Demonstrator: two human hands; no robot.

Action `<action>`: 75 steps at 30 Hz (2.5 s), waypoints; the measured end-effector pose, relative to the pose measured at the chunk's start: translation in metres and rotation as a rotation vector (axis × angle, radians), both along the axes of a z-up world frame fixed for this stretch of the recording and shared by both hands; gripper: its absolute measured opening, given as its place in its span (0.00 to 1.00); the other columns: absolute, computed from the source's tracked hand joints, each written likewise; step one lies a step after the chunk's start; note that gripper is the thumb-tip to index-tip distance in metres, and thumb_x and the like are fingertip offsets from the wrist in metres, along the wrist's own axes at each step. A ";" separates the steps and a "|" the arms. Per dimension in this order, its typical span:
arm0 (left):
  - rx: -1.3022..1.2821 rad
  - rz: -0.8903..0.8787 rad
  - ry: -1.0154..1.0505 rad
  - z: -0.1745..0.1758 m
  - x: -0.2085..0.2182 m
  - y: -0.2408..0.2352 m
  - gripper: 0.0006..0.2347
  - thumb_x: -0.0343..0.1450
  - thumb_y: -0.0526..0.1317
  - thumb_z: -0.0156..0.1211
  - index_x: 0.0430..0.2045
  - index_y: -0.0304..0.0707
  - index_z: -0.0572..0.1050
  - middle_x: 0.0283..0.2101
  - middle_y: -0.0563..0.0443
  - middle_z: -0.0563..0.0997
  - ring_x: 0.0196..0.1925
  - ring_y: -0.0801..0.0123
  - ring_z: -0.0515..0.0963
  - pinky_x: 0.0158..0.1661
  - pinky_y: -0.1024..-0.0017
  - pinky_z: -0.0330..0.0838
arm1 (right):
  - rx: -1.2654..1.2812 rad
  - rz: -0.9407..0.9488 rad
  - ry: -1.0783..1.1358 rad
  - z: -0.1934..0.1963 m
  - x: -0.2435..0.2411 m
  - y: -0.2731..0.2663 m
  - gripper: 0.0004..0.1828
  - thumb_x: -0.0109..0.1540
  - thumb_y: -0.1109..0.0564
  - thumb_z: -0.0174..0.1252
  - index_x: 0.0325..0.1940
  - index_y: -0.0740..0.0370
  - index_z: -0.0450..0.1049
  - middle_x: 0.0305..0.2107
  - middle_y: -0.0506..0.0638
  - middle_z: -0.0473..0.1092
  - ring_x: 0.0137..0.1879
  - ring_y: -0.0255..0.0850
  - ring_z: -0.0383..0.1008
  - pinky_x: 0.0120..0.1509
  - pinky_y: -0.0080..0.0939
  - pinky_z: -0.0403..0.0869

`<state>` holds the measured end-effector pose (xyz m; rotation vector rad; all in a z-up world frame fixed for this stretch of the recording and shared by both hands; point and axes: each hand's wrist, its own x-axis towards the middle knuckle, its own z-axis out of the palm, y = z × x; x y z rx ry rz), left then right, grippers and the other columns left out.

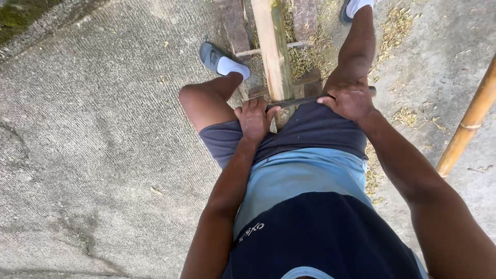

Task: Shaving the outer skin of a bamboo pole using a drawknife while seated on a wooden frame.

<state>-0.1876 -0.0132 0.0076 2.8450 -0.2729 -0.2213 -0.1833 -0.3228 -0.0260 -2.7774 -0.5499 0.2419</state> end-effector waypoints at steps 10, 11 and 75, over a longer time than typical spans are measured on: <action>-0.076 -0.036 0.095 -0.002 0.105 0.017 0.20 0.70 0.60 0.58 0.33 0.41 0.81 0.37 0.48 0.81 0.45 0.53 0.74 0.46 0.51 0.56 | 0.111 -0.030 -0.044 -0.029 0.080 0.005 0.32 0.72 0.26 0.49 0.28 0.48 0.78 0.20 0.44 0.70 0.28 0.39 0.71 0.50 0.52 0.63; -0.037 -0.037 0.120 -0.008 0.126 0.019 0.21 0.71 0.61 0.57 0.31 0.42 0.81 0.35 0.48 0.80 0.44 0.55 0.74 0.46 0.52 0.56 | 0.066 -0.032 -0.065 -0.035 0.098 0.006 0.35 0.73 0.24 0.47 0.26 0.49 0.76 0.19 0.43 0.69 0.24 0.38 0.68 0.49 0.50 0.61; -0.002 -0.152 -0.245 -0.010 0.275 0.011 0.17 0.66 0.58 0.70 0.30 0.44 0.82 0.31 0.52 0.81 0.44 0.58 0.75 0.52 0.49 0.57 | 0.276 -0.113 -0.200 -0.137 0.203 0.000 0.32 0.78 0.30 0.43 0.43 0.56 0.78 0.32 0.51 0.74 0.42 0.51 0.76 0.49 0.52 0.64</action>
